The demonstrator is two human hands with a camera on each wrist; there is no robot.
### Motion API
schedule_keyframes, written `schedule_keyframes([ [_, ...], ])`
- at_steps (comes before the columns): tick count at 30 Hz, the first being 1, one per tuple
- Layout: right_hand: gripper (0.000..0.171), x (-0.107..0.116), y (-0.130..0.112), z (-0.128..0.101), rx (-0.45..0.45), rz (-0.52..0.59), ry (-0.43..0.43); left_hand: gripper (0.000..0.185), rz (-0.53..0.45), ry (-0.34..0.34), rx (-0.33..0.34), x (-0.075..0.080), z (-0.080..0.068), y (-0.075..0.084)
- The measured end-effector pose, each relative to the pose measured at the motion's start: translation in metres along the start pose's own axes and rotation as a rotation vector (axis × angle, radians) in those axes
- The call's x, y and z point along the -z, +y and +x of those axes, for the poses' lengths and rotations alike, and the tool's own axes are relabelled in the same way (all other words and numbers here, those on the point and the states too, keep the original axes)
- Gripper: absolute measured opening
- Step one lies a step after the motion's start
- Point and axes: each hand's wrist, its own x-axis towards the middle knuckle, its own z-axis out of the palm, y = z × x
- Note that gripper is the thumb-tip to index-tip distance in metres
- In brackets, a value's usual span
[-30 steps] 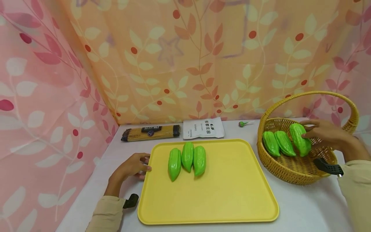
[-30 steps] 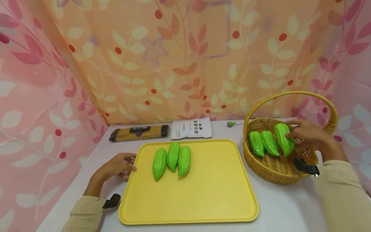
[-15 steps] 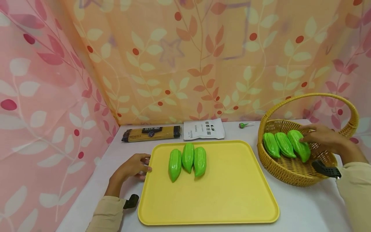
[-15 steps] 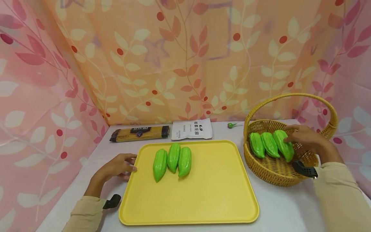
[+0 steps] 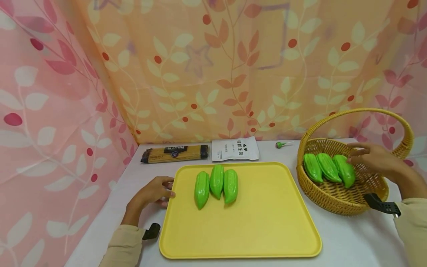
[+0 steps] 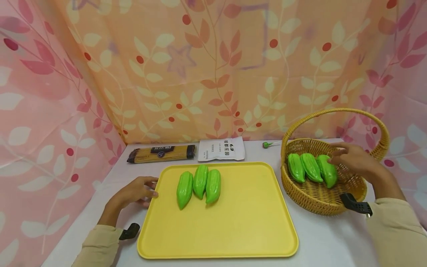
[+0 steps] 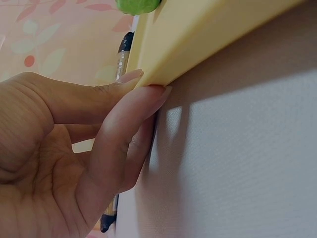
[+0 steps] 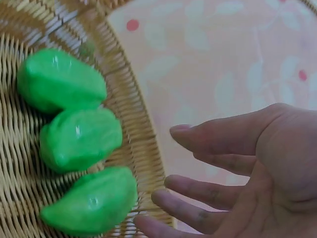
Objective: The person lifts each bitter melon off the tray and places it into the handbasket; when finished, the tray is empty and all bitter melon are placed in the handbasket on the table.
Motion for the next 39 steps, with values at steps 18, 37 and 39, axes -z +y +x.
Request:
schedule_keyframes([
  [18, 0.034, -0.063, -0.07, -0.03, 0.263, 0.286, 0.055, 0.065, 0.021, -0.002, -0.028, 0.003, 0.001, 0.003],
  [37, 0.053, -0.156, -0.157, 0.015, 0.335, 0.399, -0.249, 0.066, 0.015, 0.004, -0.013, 0.003, 0.005, -0.003],
  [39, 0.053, -0.165, -0.162, 0.02, 0.333, 0.398, -0.269, 0.066, 0.016, -0.002, -0.015, 0.002, 0.004, -0.003],
])
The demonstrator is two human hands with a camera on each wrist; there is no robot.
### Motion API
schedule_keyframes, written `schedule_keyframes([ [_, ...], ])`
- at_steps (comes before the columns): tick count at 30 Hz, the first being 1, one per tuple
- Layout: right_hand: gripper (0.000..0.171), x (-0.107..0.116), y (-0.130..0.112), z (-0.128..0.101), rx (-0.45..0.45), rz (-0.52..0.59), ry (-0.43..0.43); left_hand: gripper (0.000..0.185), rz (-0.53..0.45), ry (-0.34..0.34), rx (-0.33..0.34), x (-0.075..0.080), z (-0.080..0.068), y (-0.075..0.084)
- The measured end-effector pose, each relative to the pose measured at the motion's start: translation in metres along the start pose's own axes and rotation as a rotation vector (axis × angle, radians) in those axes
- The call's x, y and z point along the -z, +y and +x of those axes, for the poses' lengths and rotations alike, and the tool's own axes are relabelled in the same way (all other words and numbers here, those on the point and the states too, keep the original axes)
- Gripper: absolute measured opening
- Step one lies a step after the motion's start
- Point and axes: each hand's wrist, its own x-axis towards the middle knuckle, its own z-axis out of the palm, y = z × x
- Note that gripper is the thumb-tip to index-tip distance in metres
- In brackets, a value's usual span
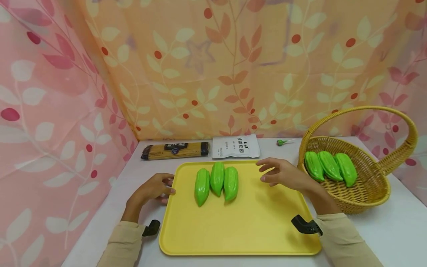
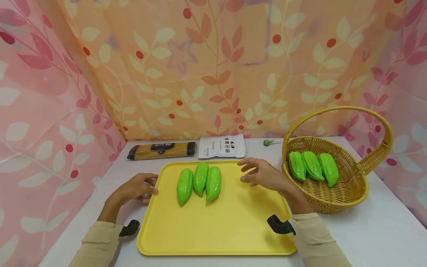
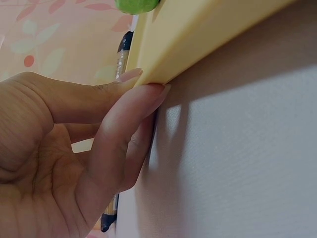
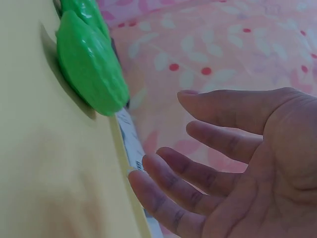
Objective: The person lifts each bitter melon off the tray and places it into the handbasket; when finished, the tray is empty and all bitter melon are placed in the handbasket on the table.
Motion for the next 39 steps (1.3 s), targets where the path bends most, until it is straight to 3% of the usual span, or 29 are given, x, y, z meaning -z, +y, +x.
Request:
schedule_keyframes([
  [13, 0.06, -0.044, 0.001, 0.025, -0.017, 0.006, -0.101, 0.066, 0.017, 0.005, 0.007, -0.002, -0.003, 0.002],
  [20, 0.06, -0.062, 0.003, 0.028, 0.0, -0.026, -0.1, 0.066, 0.022, 0.008, 0.01, -0.002, -0.003, 0.002],
  [27, 0.056, -0.068, 0.002, 0.028, 0.032, -0.153, -0.049, 0.067, 0.007, 0.009, -0.004, -0.002, -0.003, 0.002],
  [31, 0.05, -0.067, 0.002, 0.028, 0.055, -0.152, -0.045, 0.067, 0.002, 0.006, -0.006, -0.001, -0.003, 0.002],
  [39, 0.056, -0.072, 0.003, 0.03, 0.083, -0.131, -0.075, 0.067, 0.011, 0.005, -0.005, -0.001, -0.002, 0.002],
])
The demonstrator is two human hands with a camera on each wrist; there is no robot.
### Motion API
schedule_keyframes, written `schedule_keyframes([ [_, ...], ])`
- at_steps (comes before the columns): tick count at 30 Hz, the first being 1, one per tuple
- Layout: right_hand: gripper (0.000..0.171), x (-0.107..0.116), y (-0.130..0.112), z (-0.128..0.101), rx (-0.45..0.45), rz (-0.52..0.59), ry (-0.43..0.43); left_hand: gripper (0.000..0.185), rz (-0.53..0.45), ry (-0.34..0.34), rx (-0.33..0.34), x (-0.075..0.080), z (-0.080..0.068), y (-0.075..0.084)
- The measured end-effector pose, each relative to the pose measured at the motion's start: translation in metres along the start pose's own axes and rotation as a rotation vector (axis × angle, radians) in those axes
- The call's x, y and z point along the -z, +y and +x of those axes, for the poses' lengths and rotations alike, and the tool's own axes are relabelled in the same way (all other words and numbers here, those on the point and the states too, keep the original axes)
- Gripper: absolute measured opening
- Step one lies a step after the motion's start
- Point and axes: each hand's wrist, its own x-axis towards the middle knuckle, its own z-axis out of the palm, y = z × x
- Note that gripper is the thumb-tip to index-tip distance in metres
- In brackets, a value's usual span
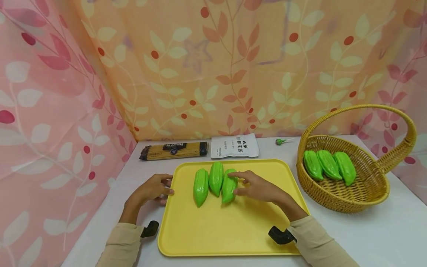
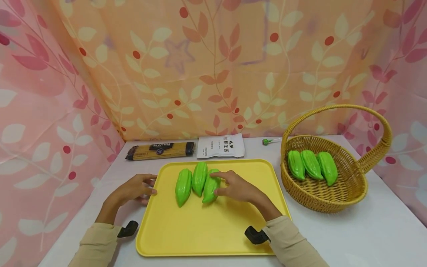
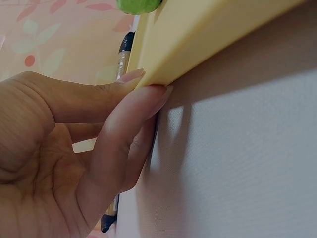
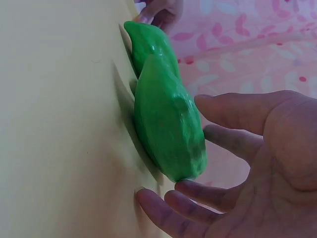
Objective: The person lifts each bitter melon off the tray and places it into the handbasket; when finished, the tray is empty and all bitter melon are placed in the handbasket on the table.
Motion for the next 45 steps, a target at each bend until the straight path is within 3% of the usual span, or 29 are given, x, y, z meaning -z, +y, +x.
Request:
schedule_keyframes([
  [9, 0.034, -0.001, -0.005, 0.0, 0.014, 0.011, -0.019, 0.068, -0.008, -0.005, 0.027, -0.001, -0.001, 0.002],
  [16, 0.019, -0.002, -0.009, -0.003, -0.038, 0.032, 0.04, 0.067, -0.014, -0.008, 0.004, -0.001, -0.001, 0.002],
  [20, 0.026, 0.0, -0.011, -0.004, -0.111, 0.027, 0.074, 0.067, -0.02, -0.012, 0.004, -0.001, -0.001, 0.001],
  [25, 0.051, 0.013, -0.017, -0.01, -0.173, 0.041, 0.066, 0.067, -0.019, -0.011, 0.015, -0.001, -0.002, 0.002],
  [30, 0.068, 0.036, -0.025, -0.024, -0.128, 0.03, 0.034, 0.068, -0.025, -0.015, 0.025, -0.001, -0.002, 0.001],
  [34, 0.07, 0.056, -0.029, -0.038, -0.074, 0.018, 0.029, 0.067, -0.032, -0.013, 0.015, 0.0, -0.001, 0.0],
  [45, 0.071, 0.109, -0.027, -0.082, -0.062, -0.024, 0.096, 0.067, -0.067, -0.032, -0.002, 0.001, 0.0, -0.001],
])
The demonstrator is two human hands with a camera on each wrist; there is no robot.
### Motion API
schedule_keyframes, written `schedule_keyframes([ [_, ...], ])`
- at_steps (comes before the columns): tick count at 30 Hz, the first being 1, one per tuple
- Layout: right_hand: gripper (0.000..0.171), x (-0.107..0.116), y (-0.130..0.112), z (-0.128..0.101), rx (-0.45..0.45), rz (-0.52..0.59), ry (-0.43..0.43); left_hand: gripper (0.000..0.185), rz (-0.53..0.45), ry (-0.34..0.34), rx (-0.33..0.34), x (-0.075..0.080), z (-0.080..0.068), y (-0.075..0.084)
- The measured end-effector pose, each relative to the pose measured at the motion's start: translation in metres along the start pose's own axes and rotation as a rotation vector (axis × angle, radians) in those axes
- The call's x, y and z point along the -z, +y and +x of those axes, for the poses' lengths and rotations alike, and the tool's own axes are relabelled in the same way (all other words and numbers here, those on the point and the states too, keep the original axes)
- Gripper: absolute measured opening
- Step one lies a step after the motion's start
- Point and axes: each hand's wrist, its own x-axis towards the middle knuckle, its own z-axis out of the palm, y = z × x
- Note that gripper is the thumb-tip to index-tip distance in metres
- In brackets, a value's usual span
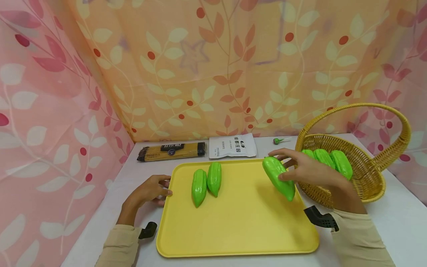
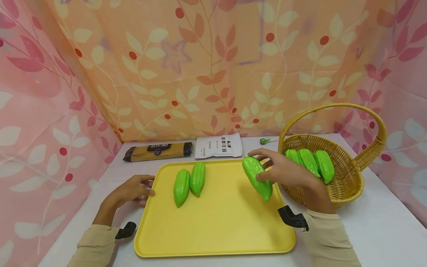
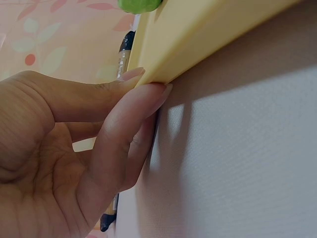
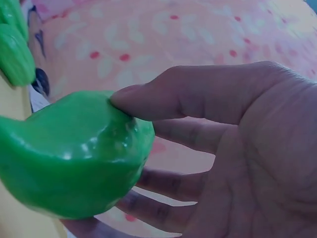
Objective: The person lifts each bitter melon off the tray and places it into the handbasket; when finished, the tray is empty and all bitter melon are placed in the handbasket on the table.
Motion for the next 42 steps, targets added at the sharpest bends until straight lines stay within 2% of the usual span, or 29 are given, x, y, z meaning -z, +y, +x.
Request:
schedule_keyframes([
  [9, 0.067, 0.042, 0.023, -0.034, -0.033, -0.058, 0.145, 0.066, 0.008, 0.006, 0.0, 0.0, -0.001, 0.002],
  [12, 0.066, 0.055, 0.034, -0.045, -0.052, -0.112, 0.209, 0.066, 0.016, 0.007, -0.007, 0.0, -0.002, 0.002],
  [16, 0.072, 0.069, 0.047, -0.057, -0.115, -0.16, 0.276, 0.066, 0.023, 0.008, -0.012, 0.001, -0.003, 0.004],
  [20, 0.078, 0.076, 0.056, -0.065, -0.181, -0.144, 0.301, 0.067, 0.023, 0.007, -0.008, 0.001, -0.002, 0.003],
  [25, 0.08, 0.079, 0.07, -0.065, -0.208, -0.114, 0.306, 0.067, 0.02, 0.005, -0.001, 0.001, -0.001, 0.002],
  [31, 0.076, 0.078, 0.085, -0.061, -0.223, -0.115, 0.271, 0.067, 0.022, 0.003, -0.002, 0.001, -0.001, 0.001],
  [42, 0.078, 0.075, 0.095, -0.055, -0.272, -0.078, 0.22, 0.066, 0.022, 0.006, -0.006, 0.001, -0.001, 0.001],
])
